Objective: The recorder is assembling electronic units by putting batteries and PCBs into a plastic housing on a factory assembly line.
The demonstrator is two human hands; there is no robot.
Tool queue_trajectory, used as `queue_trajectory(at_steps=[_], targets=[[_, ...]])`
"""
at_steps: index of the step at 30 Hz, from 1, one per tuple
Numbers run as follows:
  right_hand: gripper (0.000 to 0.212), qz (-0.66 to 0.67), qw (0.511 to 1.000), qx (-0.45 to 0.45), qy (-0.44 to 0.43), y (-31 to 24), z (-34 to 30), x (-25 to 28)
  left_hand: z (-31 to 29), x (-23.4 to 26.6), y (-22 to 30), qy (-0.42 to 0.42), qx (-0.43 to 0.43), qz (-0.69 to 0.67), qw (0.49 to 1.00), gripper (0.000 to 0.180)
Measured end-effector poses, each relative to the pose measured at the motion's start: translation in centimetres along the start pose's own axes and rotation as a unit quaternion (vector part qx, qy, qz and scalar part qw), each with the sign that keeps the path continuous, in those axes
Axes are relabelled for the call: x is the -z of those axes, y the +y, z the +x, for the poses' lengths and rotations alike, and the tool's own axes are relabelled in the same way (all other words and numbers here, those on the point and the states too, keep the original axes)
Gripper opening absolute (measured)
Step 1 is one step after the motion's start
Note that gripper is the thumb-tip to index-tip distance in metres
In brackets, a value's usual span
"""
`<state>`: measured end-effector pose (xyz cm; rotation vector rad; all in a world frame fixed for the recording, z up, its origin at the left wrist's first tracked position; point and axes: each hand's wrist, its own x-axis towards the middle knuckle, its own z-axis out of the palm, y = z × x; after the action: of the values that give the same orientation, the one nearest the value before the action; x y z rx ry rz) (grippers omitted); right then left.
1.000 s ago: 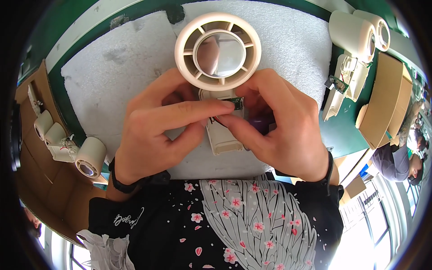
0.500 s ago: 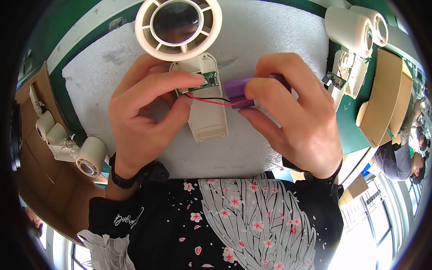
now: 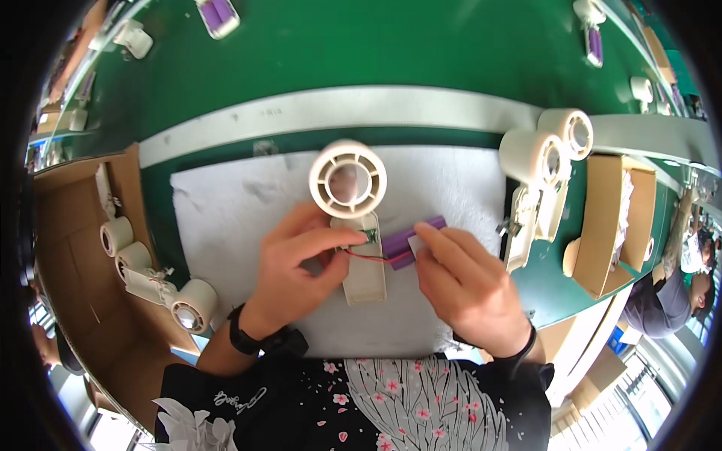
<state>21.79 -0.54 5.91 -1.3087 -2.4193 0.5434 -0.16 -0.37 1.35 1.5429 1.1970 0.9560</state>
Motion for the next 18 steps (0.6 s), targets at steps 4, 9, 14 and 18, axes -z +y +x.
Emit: queue_trajectory(at_steps=[4,9,14,18], targets=[[0.016,-0.041,0.999,0.028,0.019,-0.4,-0.5,-0.6,-0.1,-0.1,-0.3,-0.005,-0.012,-0.003,1.000,0.031],[0.016,-0.045,0.998,0.036,0.031,-0.1,-0.5,-0.4,-0.2,0.1,-0.4,-0.013,-0.025,0.008,1.000,0.031],[0.016,0.010,0.999,0.041,0.020,0.4,-0.1,0.2,0.1,0.3,-0.9,-0.031,-0.031,0.001,0.999,0.032],[0.016,0.012,0.999,0.040,0.018,0.5,0.0,0.3,0.2,0.2,-0.8,-0.021,-0.045,-0.011,0.999,0.030]])
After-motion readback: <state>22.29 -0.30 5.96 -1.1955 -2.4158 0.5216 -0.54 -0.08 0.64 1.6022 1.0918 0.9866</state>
